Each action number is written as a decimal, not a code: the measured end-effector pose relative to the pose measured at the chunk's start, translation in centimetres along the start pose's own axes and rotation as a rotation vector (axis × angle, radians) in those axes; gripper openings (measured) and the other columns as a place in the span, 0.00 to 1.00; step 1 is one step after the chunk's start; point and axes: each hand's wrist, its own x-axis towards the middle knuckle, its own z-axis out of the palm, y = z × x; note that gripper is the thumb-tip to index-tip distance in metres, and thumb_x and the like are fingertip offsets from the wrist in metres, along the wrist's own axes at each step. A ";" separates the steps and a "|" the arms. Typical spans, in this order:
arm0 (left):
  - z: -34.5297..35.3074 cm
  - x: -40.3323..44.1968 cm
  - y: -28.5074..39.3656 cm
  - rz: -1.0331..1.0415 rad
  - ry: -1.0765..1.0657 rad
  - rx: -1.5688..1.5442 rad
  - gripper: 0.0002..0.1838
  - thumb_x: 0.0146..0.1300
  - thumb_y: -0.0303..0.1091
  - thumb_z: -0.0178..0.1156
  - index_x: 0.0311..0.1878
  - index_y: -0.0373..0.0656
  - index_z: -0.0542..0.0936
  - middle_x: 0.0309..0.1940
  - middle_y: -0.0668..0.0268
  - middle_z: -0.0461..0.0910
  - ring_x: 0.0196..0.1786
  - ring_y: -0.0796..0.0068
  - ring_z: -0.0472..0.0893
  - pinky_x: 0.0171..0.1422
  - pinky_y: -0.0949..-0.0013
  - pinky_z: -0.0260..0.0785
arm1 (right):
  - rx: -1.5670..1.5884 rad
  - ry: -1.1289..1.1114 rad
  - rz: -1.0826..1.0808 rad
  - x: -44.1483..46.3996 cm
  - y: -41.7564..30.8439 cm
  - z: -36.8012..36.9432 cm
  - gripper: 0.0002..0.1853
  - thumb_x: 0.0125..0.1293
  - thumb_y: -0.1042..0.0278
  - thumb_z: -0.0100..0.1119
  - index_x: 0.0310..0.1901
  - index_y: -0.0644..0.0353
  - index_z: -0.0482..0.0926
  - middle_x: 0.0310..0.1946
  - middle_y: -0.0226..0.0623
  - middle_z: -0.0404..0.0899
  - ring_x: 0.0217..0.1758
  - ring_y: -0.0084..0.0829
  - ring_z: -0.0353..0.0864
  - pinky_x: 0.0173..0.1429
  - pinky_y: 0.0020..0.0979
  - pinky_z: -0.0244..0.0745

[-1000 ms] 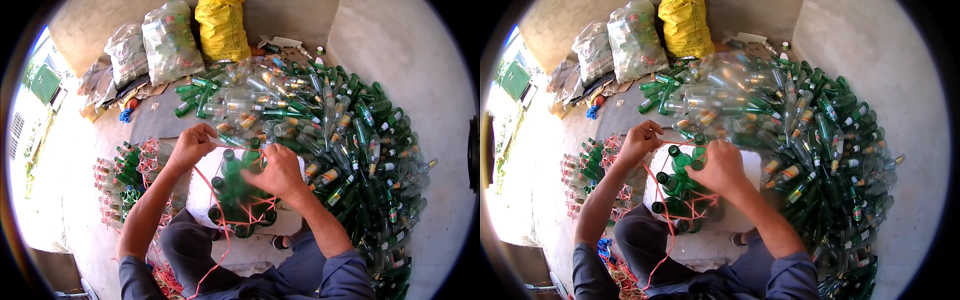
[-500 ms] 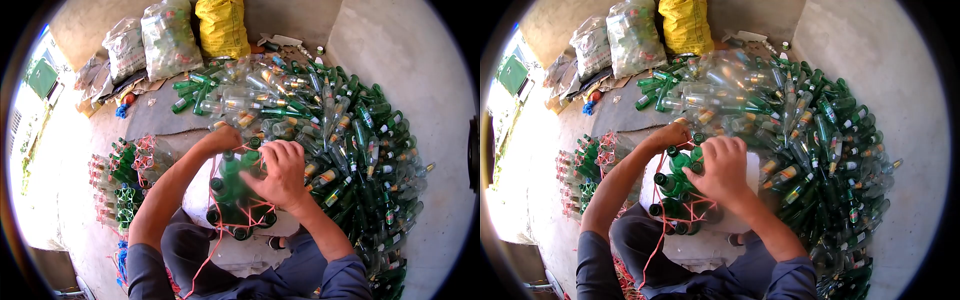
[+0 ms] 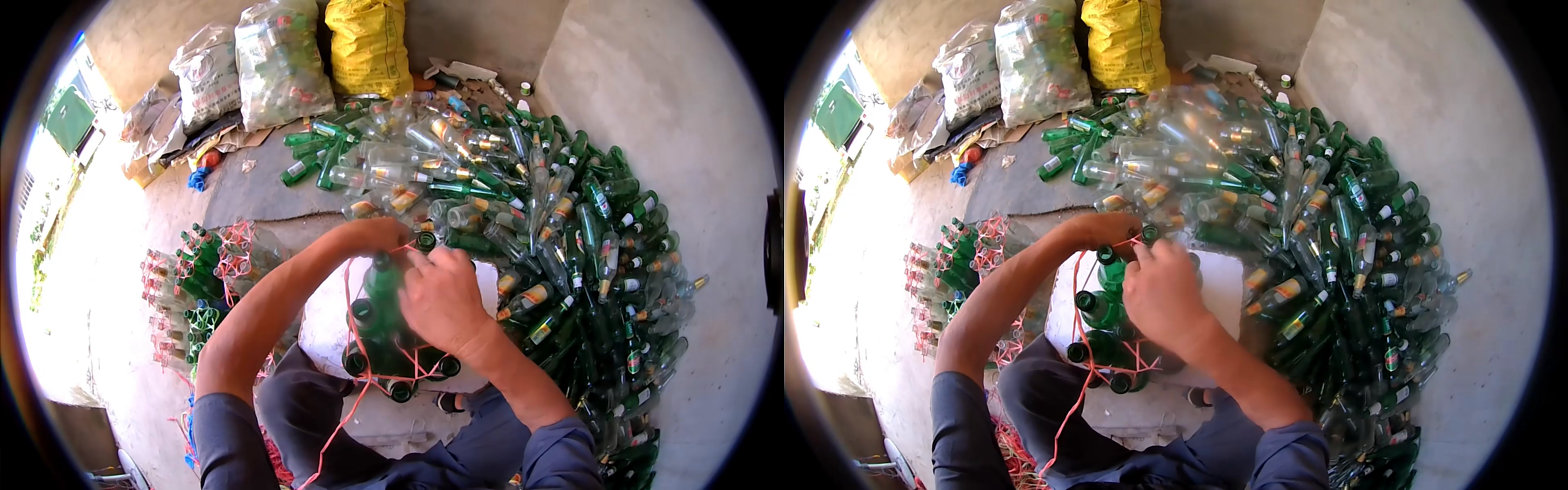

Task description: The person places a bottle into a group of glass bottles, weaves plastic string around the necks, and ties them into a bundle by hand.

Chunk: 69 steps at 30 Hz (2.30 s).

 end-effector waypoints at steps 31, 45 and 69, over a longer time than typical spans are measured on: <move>4.0 -15.2 3.1 0.172 0.681 -1.589 0.04 0.73 0.31 0.60 0.47 0.43 0.77 0.24 0.73 0.70 0.22 0.80 0.68 0.27 0.75 0.63 | 0.856 0.125 0.492 1.7 1.8 0.4 0.14 0.60 0.62 0.74 0.40 0.61 0.81 0.31 0.44 0.88 0.34 0.44 0.88 0.41 0.41 0.81; 6.5 -20.4 11.8 0.340 0.553 -2.041 0.14 0.76 0.31 0.54 0.60 0.42 0.75 0.41 0.60 0.83 0.15 0.83 0.66 0.14 0.80 0.53 | 0.774 0.133 0.409 1.4 2.2 -0.6 0.13 0.62 0.65 0.73 0.39 0.65 0.81 0.31 0.51 0.86 0.36 0.49 0.89 0.42 0.42 0.82; 10.3 -15.6 6.1 -0.090 1.091 -0.993 0.09 0.74 0.29 0.56 0.48 0.32 0.80 0.32 0.61 0.85 0.19 0.87 0.70 0.22 0.81 0.57 | 0.352 0.076 0.273 -2.9 -0.1 -3.7 0.11 0.64 0.64 0.70 0.40 0.61 0.79 0.25 0.40 0.86 0.28 0.45 0.87 0.33 0.40 0.80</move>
